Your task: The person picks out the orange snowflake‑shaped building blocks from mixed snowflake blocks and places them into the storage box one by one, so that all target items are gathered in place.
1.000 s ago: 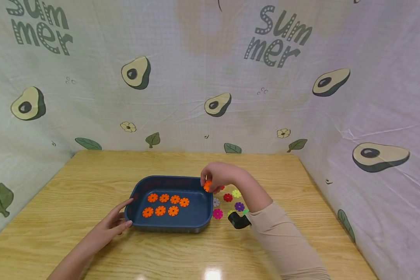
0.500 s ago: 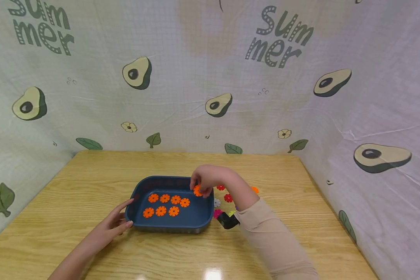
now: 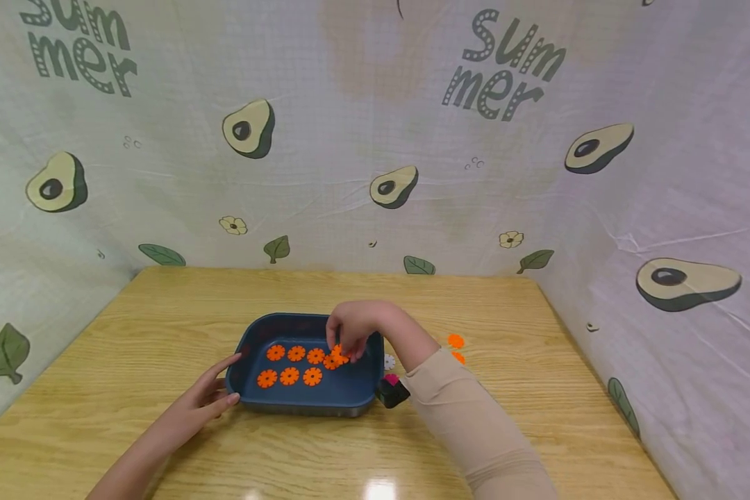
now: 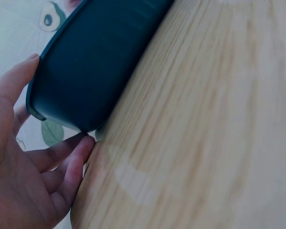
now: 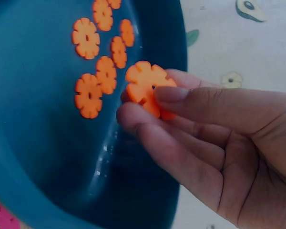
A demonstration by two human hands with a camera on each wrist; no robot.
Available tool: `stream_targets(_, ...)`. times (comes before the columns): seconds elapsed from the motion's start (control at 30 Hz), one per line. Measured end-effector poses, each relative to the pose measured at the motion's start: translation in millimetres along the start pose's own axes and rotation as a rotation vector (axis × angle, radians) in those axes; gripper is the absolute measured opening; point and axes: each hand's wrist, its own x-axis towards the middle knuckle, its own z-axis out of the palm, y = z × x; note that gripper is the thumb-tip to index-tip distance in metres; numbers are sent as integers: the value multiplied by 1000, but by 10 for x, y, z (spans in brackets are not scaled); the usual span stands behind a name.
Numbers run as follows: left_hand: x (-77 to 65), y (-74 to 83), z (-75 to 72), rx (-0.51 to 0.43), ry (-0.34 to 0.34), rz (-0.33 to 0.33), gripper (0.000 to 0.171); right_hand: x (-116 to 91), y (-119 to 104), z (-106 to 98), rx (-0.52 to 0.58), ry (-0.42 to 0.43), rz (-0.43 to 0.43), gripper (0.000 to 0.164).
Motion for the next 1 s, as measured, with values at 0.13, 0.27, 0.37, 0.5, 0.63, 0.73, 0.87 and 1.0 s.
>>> stream_targets(0.13, -3, -11, 0, 11, 2, 7, 67, 95, 18, 24, 6, -45, -3, 21)
stream_targets(0.27, -2, 1, -8, 15, 11, 15, 67, 158, 19, 34, 8, -87, -5, 25)
stream_targets(0.37, -1, 10, -12, 28, 12, 20, 67, 191, 21, 44, 9, -118, -2, 27)
stream_targets(0.5, -2, 9, -5, 28, 12, 10, 67, 249, 21, 57, -31, -148, -3, 25)
stream_targets(0.63, 2, 2, 14, 12, 13, 0, 67, 320, 15, 61, -118, -182, -11, 20)
stream_targets(0.73, 12, 2, 23, 8, 7, 7, 67, 364, 5, 52, -184, -215, -14, 20)
stream_targets(0.87, 20, 12, 23, 5, 8, 8, 68, 420, 2, 38, -240, -248, -28, 17)
stream_targets(1.0, 26, 13, 12, 10, 9, 3, 68, 471, 22, 41, -251, -274, -37, 14)
